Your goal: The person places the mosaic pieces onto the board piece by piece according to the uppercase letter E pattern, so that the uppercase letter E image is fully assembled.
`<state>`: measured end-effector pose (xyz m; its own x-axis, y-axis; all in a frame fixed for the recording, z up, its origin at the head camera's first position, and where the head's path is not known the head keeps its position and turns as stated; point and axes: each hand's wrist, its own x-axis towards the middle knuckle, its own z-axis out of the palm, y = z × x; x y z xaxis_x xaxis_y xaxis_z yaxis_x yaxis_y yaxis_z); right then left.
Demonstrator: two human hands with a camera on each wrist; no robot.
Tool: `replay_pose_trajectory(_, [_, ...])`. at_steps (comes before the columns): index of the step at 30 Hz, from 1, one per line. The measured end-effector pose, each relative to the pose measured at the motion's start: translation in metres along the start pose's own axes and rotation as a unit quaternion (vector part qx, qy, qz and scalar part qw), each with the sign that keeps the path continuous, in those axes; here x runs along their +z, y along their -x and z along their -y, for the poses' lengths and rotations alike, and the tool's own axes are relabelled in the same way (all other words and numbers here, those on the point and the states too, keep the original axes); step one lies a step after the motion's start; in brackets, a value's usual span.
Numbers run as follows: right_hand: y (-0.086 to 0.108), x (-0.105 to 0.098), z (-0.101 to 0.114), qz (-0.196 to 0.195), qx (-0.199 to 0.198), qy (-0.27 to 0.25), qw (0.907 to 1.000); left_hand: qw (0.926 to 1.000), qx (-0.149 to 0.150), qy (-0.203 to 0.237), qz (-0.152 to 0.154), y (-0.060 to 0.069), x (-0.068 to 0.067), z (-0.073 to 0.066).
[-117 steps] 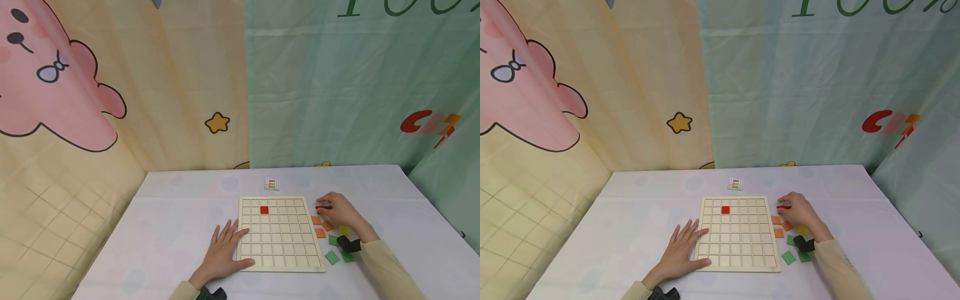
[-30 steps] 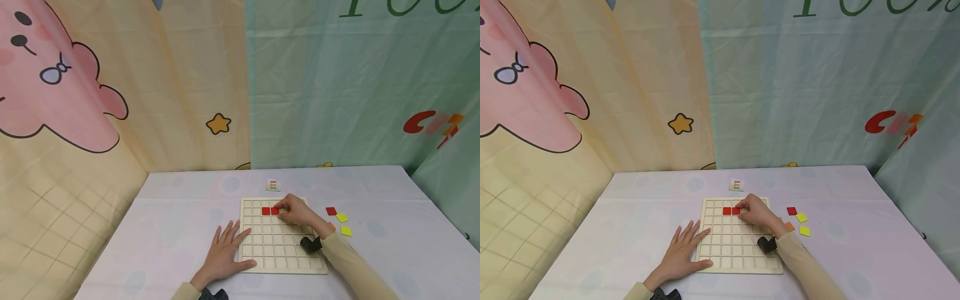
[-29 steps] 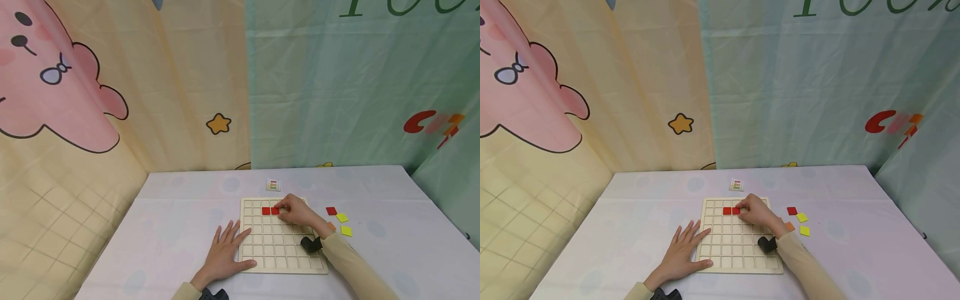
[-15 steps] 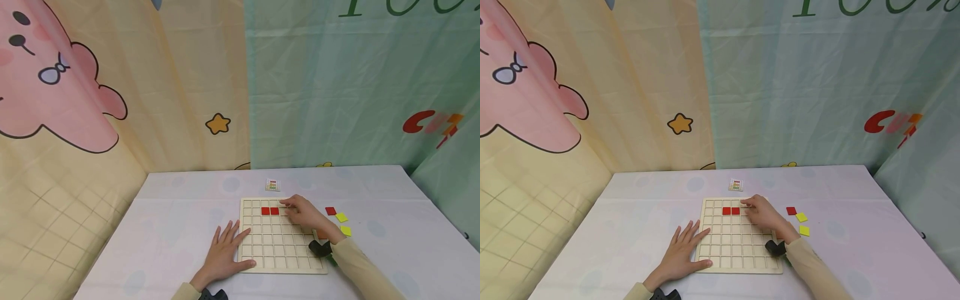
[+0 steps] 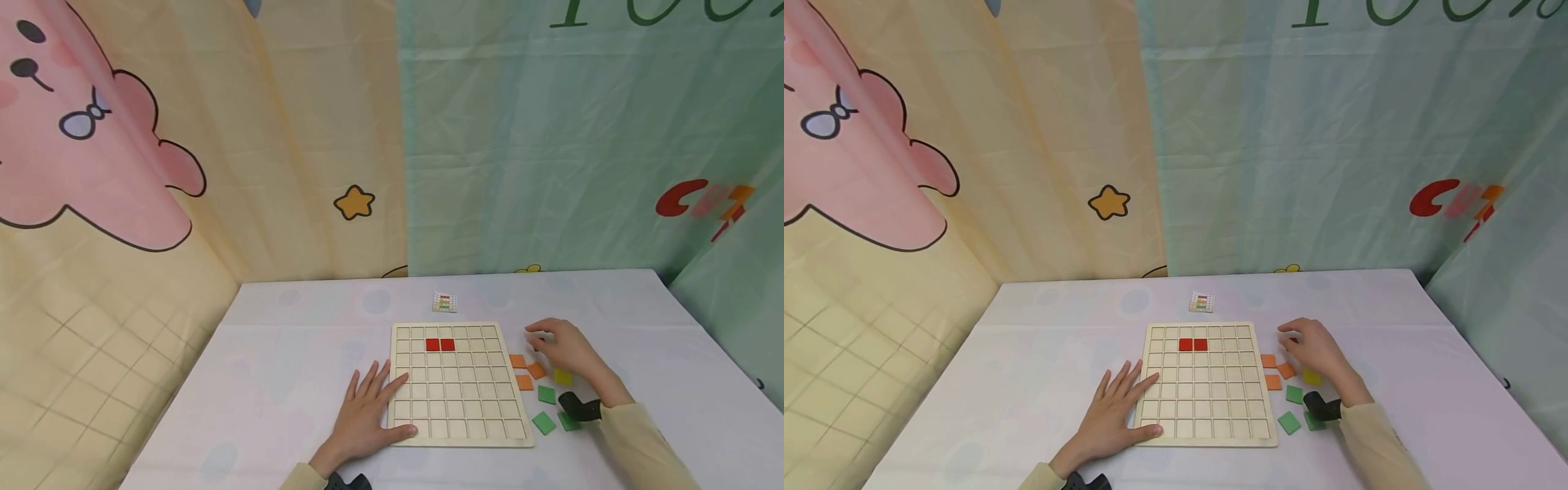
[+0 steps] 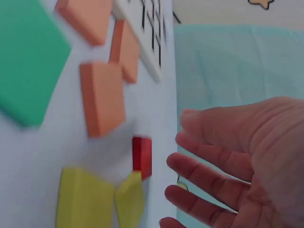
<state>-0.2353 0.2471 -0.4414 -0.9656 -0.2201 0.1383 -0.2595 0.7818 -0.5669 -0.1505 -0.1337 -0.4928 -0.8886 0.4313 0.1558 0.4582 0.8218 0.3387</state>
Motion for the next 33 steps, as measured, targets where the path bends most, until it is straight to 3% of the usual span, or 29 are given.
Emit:
replay_pose_trajectory(3, [0.002, -0.002, -0.008, 0.007, 0.019, 0.031, 0.9993, 1.0000, 0.001, 0.000, -0.004, 0.001, 0.001, 0.001])
replay_pose_trajectory(8, [0.004, -0.001, -0.014, 0.022, 0.019, 0.052, 0.9982, 1.0000, -0.002, 0.001, 0.002, 0.001, 0.000, 0.001])
replay_pose_trajectory(15, [0.006, 0.001, -0.016, 0.023, 0.034, 0.053, 0.9977, 0.9999, -0.003, -0.003, 0.011, 0.000, -0.001, 0.000])
replay_pose_trajectory(24, [0.003, 0.004, -0.018, 0.011, 0.037, 0.045, 0.9982, 1.0000, 0.005, -0.003, -0.006, 0.001, 0.001, 0.000])
replay_pose_trajectory(33, [0.002, 0.003, -0.006, -0.001, 0.035, 0.021, 0.9992, 0.9999, 0.002, -0.005, -0.011, 0.001, 0.002, 0.001])
